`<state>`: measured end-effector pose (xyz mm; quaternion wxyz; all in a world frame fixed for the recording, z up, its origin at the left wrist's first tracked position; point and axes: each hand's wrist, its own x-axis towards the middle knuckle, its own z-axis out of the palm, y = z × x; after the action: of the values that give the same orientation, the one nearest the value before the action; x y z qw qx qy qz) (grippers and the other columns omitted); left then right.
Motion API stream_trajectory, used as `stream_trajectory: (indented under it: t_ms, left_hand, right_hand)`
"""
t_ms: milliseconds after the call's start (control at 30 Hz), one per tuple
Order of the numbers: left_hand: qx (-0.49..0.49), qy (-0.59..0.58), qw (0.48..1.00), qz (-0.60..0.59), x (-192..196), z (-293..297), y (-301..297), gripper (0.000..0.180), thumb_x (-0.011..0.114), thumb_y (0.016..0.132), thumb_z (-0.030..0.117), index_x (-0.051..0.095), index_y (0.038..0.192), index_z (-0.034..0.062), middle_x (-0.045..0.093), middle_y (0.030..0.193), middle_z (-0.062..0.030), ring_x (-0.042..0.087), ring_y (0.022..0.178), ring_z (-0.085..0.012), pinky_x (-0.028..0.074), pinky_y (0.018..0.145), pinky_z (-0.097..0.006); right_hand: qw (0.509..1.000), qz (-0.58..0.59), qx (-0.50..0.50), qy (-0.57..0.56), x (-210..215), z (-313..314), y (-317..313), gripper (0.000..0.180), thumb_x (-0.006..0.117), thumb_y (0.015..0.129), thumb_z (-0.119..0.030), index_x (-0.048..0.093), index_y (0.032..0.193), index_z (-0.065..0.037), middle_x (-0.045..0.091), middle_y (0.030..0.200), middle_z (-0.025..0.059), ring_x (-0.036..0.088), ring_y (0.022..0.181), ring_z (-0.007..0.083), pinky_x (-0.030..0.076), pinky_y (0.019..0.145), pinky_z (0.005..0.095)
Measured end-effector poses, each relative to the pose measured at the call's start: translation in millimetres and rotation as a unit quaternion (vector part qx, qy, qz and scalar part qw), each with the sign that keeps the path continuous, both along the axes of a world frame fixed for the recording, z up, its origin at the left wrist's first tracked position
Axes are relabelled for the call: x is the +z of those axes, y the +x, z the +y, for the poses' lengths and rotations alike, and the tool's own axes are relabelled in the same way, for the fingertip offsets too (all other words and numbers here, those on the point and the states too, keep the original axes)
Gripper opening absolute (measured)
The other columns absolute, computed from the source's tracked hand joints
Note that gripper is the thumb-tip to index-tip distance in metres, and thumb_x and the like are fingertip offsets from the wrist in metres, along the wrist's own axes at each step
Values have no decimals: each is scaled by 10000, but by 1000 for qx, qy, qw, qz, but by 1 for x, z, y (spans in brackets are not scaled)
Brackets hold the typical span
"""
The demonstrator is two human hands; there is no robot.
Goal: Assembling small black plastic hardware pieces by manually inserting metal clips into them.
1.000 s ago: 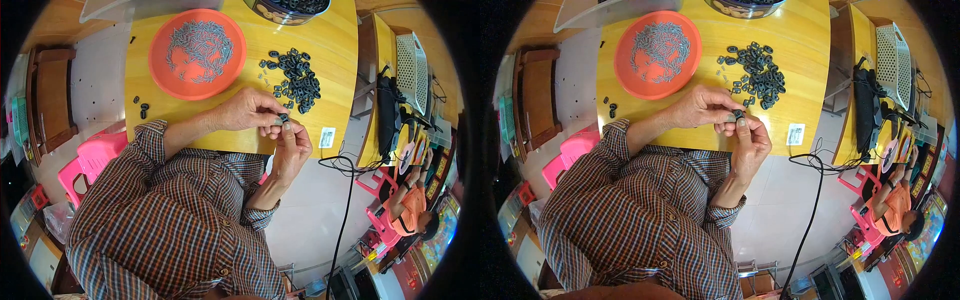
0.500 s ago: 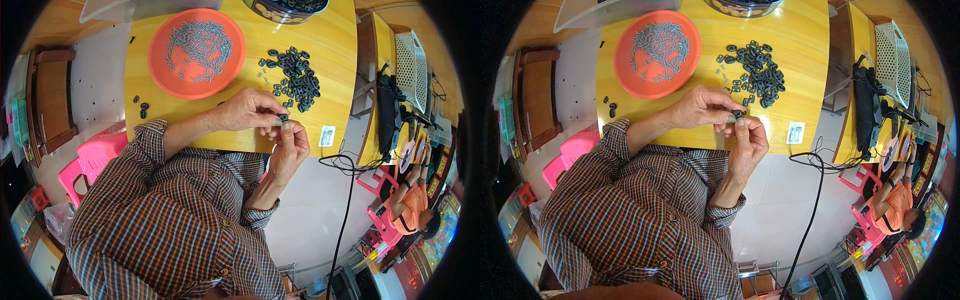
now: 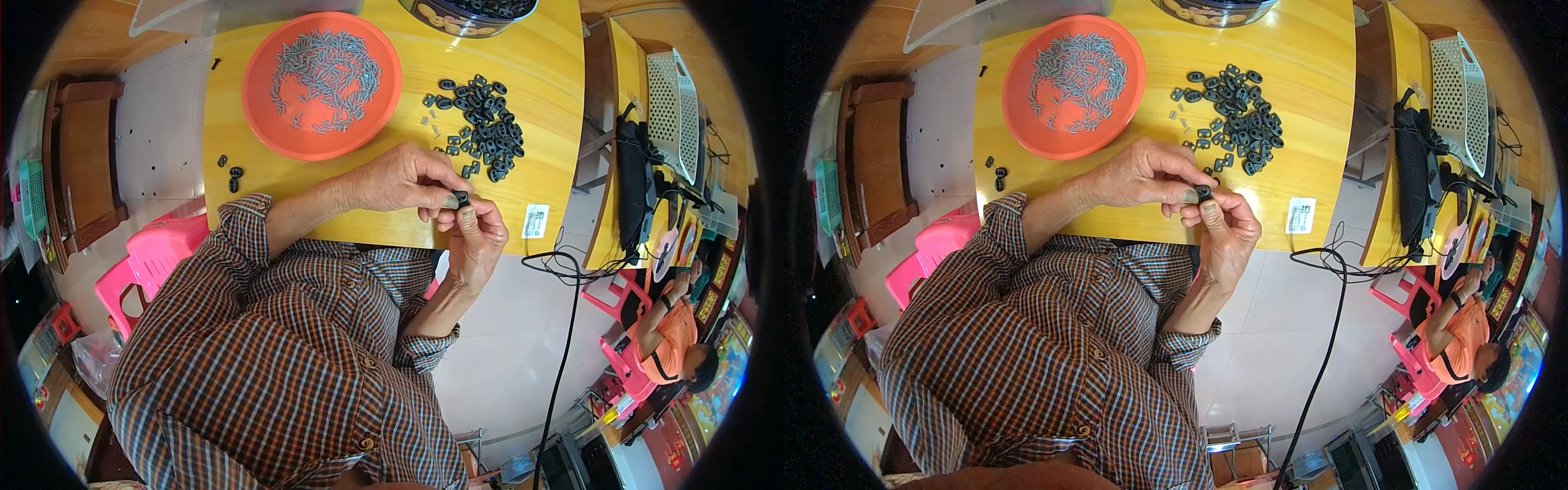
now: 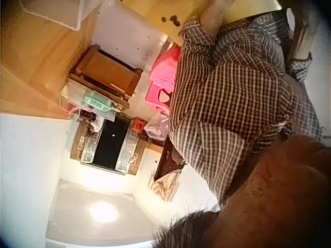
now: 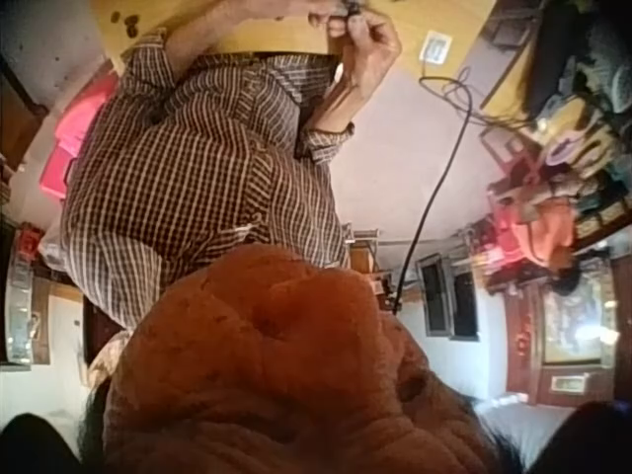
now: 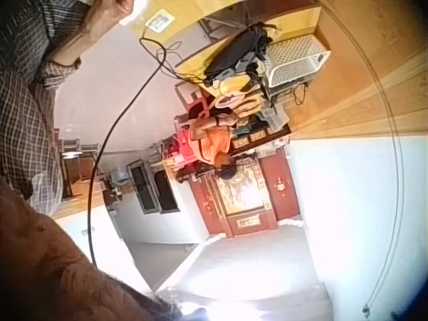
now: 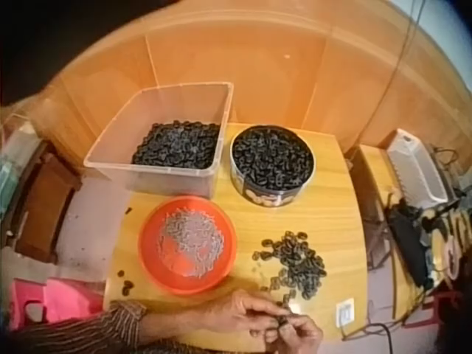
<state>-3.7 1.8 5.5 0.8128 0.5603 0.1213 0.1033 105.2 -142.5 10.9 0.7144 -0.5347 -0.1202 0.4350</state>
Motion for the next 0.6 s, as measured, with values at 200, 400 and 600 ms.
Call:
stream_trajectory:
  t_ms: [200, 400, 600]
  left_hand:
    - [-22, 19, 1000, -5, -4, 1, 0, 264, 565, 877, -21, 641, 1126, 26, 565, 857, -41, 603, 627, -90, 506, 566, -211]
    - [-31, 14, 999, -13, -7, 1, -2, 267, 564, 875, -28, 644, 1123, 28, 562, 843, -39, 605, 613, -89, 503, 554, -206]
    - [-18, 14, 1000, -8, -8, 0, -2, 246, 566, 881, -21, 638, 1113, 15, 568, 845, -45, 609, 623, -92, 511, 552, -212]
  right_hand:
    - [999, 41, 12, 25, -11, -3, 4, 117, 670, 841, -78, 616, 870, 22, 676, 742, 132, 632, 582, 149, 541, 564, 246]
    - [997, 72, 34, 22, -12, -4, 6, 118, 674, 833, -68, 612, 858, 29, 671, 727, 148, 667, 608, 181, 563, 560, 254]
    - [997, 67, 22, 17, -10, 0, 3, 100, 667, 839, -60, 617, 861, 25, 668, 730, 136, 666, 609, 177, 562, 561, 252]
